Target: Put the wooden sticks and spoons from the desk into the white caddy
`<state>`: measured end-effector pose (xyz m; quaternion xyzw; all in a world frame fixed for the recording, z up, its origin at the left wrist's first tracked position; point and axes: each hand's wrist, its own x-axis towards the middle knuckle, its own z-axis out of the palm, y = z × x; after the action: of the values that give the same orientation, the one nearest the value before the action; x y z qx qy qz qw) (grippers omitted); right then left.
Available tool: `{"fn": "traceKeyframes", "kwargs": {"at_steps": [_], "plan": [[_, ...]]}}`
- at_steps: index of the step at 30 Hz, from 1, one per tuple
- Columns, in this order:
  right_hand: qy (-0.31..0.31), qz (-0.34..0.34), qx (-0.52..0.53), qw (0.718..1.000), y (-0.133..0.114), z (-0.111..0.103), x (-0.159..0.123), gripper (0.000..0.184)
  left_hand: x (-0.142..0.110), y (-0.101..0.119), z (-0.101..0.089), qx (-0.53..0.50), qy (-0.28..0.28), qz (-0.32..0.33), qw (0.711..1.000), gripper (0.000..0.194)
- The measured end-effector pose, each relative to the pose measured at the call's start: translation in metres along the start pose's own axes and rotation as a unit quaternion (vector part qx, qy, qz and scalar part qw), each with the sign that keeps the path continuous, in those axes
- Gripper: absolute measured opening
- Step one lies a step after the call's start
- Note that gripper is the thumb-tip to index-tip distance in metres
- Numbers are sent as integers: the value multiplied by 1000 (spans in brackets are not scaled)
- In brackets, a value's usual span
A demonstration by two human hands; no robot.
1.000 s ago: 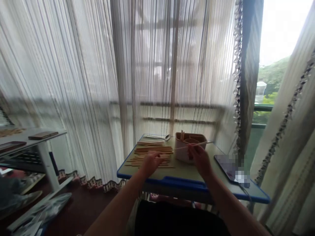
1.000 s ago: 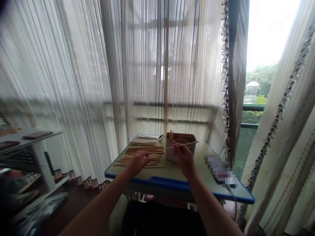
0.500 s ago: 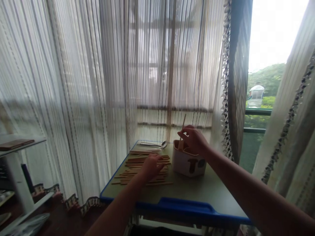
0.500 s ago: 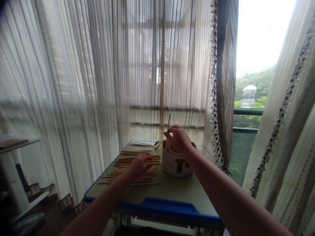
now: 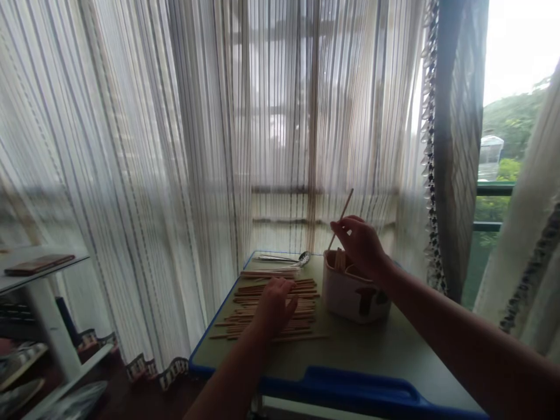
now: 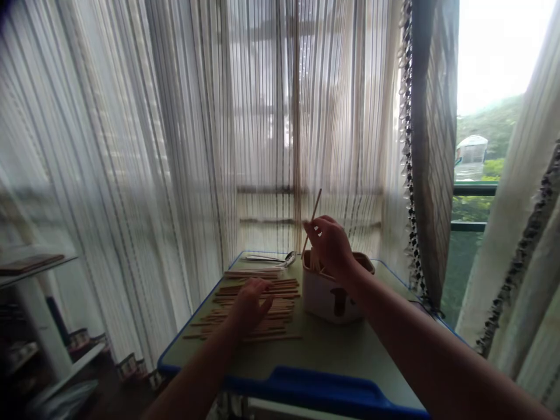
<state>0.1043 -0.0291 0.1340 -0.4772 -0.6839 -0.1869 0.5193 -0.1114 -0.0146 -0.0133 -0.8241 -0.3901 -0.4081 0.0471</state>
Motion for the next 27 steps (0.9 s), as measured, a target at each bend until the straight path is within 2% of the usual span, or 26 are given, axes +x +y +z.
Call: {"fn": "traceKeyframes", "kwargs": {"at_steps": [3,8,11,15,22,27], "plan": [[-2,4,-24,1000,-2,1,3,33,-1,2,2,3,2,1,1000,17],[-124,68,-68,988,0,6,2,30,-3,0,7,13,-16,-1,1000,18],[-163,123,-51,978,2,4,0,30,-3,-1,7,14,-23,-6,1000,17],[-169,160,-13,973,-2,-1,-3,34,-2,1,5,8,-23,-4,1000,11],[-178,169,26,969,-6,-3,-5,29,-5,4,5,3,-17,-1,1000,11],[-157,150,16,976,0,1,-4,24,-5,6,9,-2,-25,4,1000,9]]}}
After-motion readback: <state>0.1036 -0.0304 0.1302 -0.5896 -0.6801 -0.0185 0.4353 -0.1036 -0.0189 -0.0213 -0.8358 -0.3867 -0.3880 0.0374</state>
